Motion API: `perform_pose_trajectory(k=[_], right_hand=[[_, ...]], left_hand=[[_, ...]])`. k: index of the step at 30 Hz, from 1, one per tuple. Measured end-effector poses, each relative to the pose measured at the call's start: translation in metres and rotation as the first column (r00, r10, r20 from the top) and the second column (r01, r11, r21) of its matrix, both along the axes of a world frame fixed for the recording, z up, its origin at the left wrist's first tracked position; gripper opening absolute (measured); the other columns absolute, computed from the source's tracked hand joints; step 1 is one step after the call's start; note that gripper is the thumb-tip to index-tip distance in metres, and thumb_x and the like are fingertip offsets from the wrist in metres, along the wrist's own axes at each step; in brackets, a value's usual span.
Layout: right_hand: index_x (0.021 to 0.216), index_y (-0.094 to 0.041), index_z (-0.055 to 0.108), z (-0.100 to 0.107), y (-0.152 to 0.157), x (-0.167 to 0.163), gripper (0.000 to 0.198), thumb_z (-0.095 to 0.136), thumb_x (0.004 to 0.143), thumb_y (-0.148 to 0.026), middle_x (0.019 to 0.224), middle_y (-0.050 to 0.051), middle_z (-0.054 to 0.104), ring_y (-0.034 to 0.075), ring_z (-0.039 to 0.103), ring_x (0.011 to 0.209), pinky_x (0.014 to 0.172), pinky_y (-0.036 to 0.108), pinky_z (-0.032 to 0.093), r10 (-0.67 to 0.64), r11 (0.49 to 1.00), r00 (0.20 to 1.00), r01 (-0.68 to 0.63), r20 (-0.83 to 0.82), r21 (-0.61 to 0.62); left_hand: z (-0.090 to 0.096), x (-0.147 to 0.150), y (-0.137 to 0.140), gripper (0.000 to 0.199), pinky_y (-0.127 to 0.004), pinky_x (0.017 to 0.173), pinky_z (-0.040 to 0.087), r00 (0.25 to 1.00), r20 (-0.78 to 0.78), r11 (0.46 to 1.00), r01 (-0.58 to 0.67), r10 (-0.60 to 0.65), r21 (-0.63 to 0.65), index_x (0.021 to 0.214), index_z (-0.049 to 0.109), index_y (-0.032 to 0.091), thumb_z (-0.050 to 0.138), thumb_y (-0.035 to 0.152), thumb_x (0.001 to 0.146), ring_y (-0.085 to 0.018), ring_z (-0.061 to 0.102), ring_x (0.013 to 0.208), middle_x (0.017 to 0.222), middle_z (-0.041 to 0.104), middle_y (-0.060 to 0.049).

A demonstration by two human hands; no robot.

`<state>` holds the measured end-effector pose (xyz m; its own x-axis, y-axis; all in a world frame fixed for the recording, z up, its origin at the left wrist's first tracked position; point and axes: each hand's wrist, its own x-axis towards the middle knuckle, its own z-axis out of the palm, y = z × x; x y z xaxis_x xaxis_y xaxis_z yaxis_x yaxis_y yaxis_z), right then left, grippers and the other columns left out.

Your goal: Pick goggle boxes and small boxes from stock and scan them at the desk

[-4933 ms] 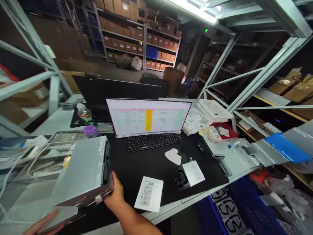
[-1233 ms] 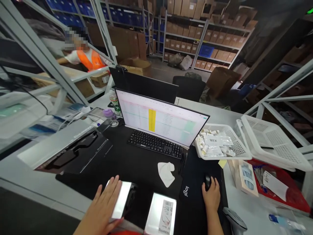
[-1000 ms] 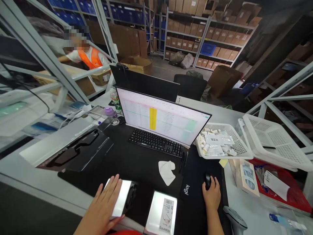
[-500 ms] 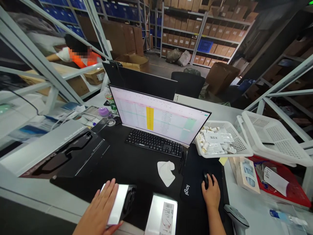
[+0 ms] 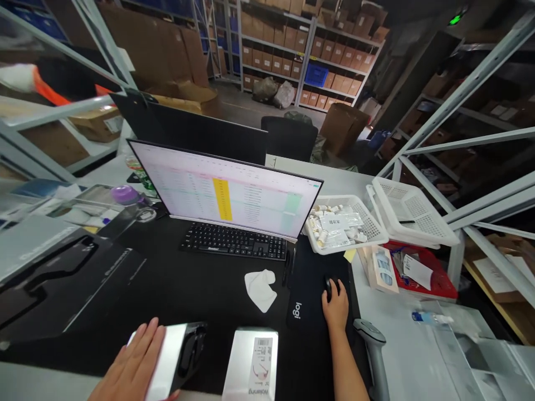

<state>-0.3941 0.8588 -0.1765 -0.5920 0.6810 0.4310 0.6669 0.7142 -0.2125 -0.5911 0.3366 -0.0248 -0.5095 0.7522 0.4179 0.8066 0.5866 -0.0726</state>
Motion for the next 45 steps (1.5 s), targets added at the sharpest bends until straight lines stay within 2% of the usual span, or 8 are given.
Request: perform_pose_trajectory(k=[19,23,27,29,31,37,41,45], right_hand=[[0.133,-0.016,0.066,0.004,-0.001,0.001,0.047,0.046,0.097,-0.04,0.147,0.021,0.052,0.035,0.059,0.123,0.1,0.052,0.053,0.014,1.0,1.0,-0.014,0.003,-0.002],[0.135,-0.01,0.061,0.017,-0.012,-0.006,0.053,0.052,0.094,-0.042,0.147,0.026,0.051,0.043,0.053,0.13,0.105,0.062,0.048,-0.025,0.999,0.994,0.027,-0.104,0.023],[0.136,-0.015,0.06,0.039,-0.05,-0.049,0.044,0.048,0.099,-0.035,0.147,0.022,0.053,0.042,0.048,0.136,0.114,0.065,0.04,0.108,0.994,0.987,-0.108,-0.119,0.012],[0.133,-0.017,0.065,0.047,-0.074,-0.084,0.04,0.047,0.098,-0.026,0.145,0.018,0.056,0.037,0.053,0.132,0.113,0.058,0.044,0.357,0.928,0.933,-0.359,-0.039,-0.098],[0.138,-0.021,0.064,0.053,-0.094,-0.121,0.045,0.055,0.095,-0.026,0.148,0.014,0.056,0.033,0.052,0.136,0.116,0.051,0.044,0.46,0.88,0.888,-0.455,0.009,-0.133],[0.144,-0.01,0.06,0.064,-0.107,-0.195,0.055,0.068,0.094,-0.032,0.155,0.021,0.049,0.035,0.04,0.144,0.12,0.052,0.036,0.44,0.889,0.883,-0.403,0.162,-0.217],[0.141,-0.006,0.062,0.059,-0.103,-0.205,0.047,0.06,0.099,-0.027,0.158,0.023,0.043,0.037,0.031,0.146,0.122,0.06,0.026,0.473,0.866,0.868,-0.428,0.148,-0.258],[0.14,-0.011,0.064,0.046,-0.101,-0.202,0.049,0.059,0.098,-0.036,0.157,0.023,0.042,0.04,0.032,0.145,0.12,0.061,0.029,0.459,0.875,0.882,-0.429,0.103,-0.223]], left_hand=[[0.006,0.0,0.007,0.087,-0.051,0.107,0.041,1.0,0.005,1.0,0.018,-0.018,0.007,0.165,0.02,0.0,0.034,0.058,0.102,-0.045,0.049,0.14,0.162,0.041,-0.028],[0.002,0.002,0.004,0.089,-0.054,0.109,0.043,0.998,0.054,1.0,0.007,-0.009,0.031,0.166,0.018,0.002,0.033,0.062,0.102,-0.046,0.047,0.144,0.163,0.04,-0.028],[-0.004,0.002,-0.001,0.085,-0.055,0.114,0.042,0.989,0.146,0.998,0.018,-0.027,0.06,0.167,0.016,0.006,0.037,0.056,0.102,-0.045,0.041,0.15,0.167,0.036,-0.026],[-0.002,0.002,-0.005,0.085,-0.057,0.118,0.042,0.968,0.25,0.994,0.011,-0.038,0.111,0.168,0.012,0.009,0.043,0.05,0.101,-0.043,0.037,0.153,0.169,0.032,-0.024],[0.002,0.002,-0.01,0.086,-0.057,0.119,0.044,0.924,0.381,0.983,-0.034,-0.037,0.179,0.169,0.008,0.015,0.049,0.043,0.099,-0.04,0.037,0.155,0.172,0.028,-0.021],[0.0,-0.005,-0.028,0.093,-0.062,0.107,0.058,0.85,0.526,0.953,-0.139,-0.024,0.268,0.17,0.01,0.03,0.058,0.048,0.092,-0.044,0.04,0.152,0.177,0.019,-0.008],[-0.004,0.001,-0.04,0.102,-0.056,0.112,0.054,0.867,0.498,0.971,-0.124,0.006,0.205,0.17,0.002,0.023,0.064,0.048,0.093,-0.044,0.035,0.154,0.177,0.011,-0.016],[0.012,0.013,-0.045,0.108,-0.053,0.119,0.046,0.765,0.635,0.971,-0.217,0.105,0.1,0.169,-0.002,0.021,0.072,0.035,0.091,-0.04,0.026,0.159,0.176,0.01,-0.023]])
